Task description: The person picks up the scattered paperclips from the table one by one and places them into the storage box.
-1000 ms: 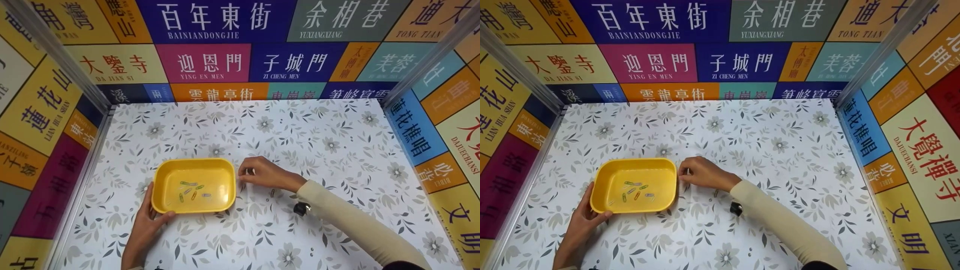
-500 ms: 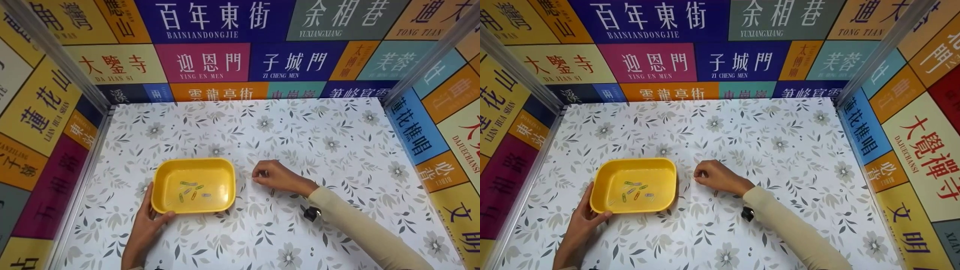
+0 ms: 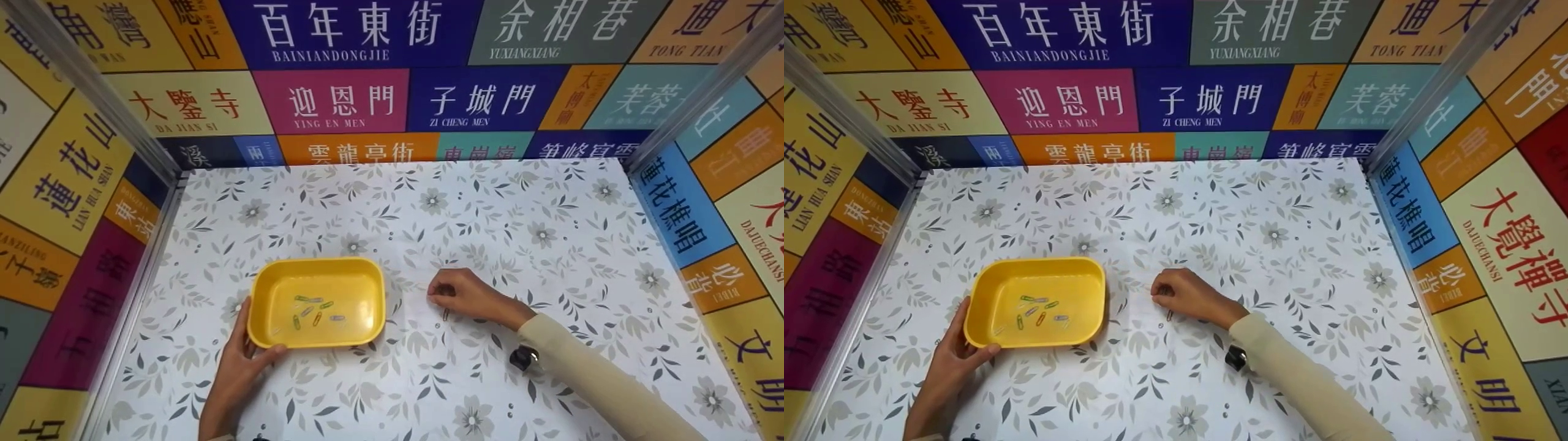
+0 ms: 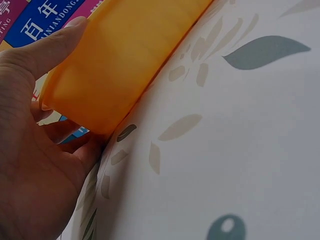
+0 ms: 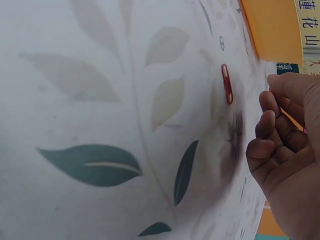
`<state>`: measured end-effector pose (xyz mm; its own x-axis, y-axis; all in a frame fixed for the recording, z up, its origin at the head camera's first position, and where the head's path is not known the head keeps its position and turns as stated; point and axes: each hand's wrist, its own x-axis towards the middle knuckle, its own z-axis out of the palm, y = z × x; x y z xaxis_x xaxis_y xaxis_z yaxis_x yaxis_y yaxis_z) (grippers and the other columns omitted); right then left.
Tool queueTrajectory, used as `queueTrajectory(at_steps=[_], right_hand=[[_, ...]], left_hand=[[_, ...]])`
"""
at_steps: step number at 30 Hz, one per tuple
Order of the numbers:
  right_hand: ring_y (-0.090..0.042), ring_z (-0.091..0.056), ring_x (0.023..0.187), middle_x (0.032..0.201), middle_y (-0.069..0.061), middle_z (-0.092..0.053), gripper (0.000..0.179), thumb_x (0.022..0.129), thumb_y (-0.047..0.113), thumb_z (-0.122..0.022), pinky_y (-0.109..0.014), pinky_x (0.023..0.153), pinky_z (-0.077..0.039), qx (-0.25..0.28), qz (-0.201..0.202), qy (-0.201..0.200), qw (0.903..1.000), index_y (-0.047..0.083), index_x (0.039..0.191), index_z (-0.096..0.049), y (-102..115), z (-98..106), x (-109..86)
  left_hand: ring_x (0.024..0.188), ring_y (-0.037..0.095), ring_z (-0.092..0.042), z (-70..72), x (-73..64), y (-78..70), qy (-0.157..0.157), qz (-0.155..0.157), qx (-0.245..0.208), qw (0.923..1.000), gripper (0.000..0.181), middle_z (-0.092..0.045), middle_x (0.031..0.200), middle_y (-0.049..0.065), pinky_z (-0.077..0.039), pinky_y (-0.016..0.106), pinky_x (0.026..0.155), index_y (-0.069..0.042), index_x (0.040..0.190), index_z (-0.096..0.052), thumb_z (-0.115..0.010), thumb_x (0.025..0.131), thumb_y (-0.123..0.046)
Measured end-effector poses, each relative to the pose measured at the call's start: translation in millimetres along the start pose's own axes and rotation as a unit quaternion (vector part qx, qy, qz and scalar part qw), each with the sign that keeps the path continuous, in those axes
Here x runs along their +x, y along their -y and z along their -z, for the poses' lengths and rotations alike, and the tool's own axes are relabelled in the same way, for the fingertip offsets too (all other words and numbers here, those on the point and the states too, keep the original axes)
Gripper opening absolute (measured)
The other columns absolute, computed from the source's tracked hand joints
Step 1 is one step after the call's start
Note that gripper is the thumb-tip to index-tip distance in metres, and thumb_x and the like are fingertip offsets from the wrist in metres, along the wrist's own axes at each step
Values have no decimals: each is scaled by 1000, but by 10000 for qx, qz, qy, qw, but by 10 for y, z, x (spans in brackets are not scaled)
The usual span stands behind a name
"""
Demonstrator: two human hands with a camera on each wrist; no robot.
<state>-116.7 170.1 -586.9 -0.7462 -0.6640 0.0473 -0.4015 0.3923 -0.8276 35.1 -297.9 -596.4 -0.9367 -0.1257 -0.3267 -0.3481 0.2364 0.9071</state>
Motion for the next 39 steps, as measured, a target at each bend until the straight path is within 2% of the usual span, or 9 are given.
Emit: queueTrajectory(at_steps=[4, 12, 15, 18, 20, 23, 27, 32, 39], right_hand=[[-10, -64, 82, 91, -2, -73, 3, 98, 5, -81, -22, 73, -54, 5, 25, -74, 10000, 3, 99, -79, -46, 9, -61], [-8, -63, 80, 90, 2, -72, 7, 96, 3, -83, -22, 70, -55, -3, -109, -23, 9999, 8, 100, -81, -90, -12, -167], [-8, -63, 80, 91, 3, -71, 6, 98, 4, -83, -21, 70, -55, -41, -187, 5, 9998, 8, 101, -81, -96, -22, -198], [-9, -63, 82, 93, 3, -70, 6, 98, 3, -82, -22, 70, -56, -92, -90, -11, 9999, 7, 102, -80, -106, -24, -230], [-10, -63, 84, 95, 2, -70, 6, 98, 3, -82, -23, 72, -56, -128, -28, -38, 9999, 8, 101, -80, -118, -16, -255], [-12, -64, 87, 97, 2, -72, 7, 97, 4, -84, -23, 74, -56, -151, -12, -98, 9998, 8, 101, -81, -148, -5, -299], [-18, -66, 92, 101, 0, -73, 8, 96, 7, -86, -25, 80, -56, -77, -26, -146, 9999, 9, 103, -83, -195, 16, -358], [-21, -67, 101, 107, -1, -72, 14, 96, 10, -86, -25, 89, -55, -51, 55, 40, 10000, 11, 110, -85, -233, 52, -407], [-19, -67, 111, 113, -2, -70, 19, 97, 4, -84, -24, 97, -56, -134, 88, 292, 9994, 8, 115, -84, -216, 89, -412]], left_hand=[[170, 21, -12, -2, 8, -7, 29, 131, -10, 9999, 125, 2, 183, -15, -17, 43, 138, -45, 176, -2, -93, 92, -34], [169, 19, -14, -3, 11, -15, 8, 317, -121, 9994, 125, 0, 182, -18, -17, 40, 138, -47, 175, -4, -94, 90, -37], [169, 19, -14, -5, 10, -20, 8, 281, -128, 9995, 125, -1, 182, -17, -18, 41, 137, -46, 176, -4, -94, 90, -38], [169, 20, -14, -1, 1, -21, 27, 155, -129, 9998, 124, 0, 183, -16, -18, 40, 137, -45, 176, -4, -93, 91, -35], [169, 19, -14, 1, -7, -13, 46, 26, -157, 9999, 123, -1, 183, -16, -19, 37, 136, -43, 177, -5, -93, 92, -31], [169, 19, -14, 9, -12, 2, 77, -174, -197, 9996, 122, -2, 183, -16, -21, 25, 133, -41, 178, -6, -92, 92, -25], [169, 18, -14, 15, -5, 5, 75, -170, -118, 9998, 122, -2, 182, -18, -22, 18, 130, -42, 177, -6, -92, 93, -28], [169, 19, -14, 12, -8, -3, 60, -104, -42, 9999, 121, -3, 182, -17, -22, 24, 132, -44, 177, -6, -92, 93, -31], [169, 19, -14, 10, -6, 6, 58, -110, -89, 9999, 122, -3, 182, -18, -21, 28, 134, -43, 177, -6, -92, 93, -29]])
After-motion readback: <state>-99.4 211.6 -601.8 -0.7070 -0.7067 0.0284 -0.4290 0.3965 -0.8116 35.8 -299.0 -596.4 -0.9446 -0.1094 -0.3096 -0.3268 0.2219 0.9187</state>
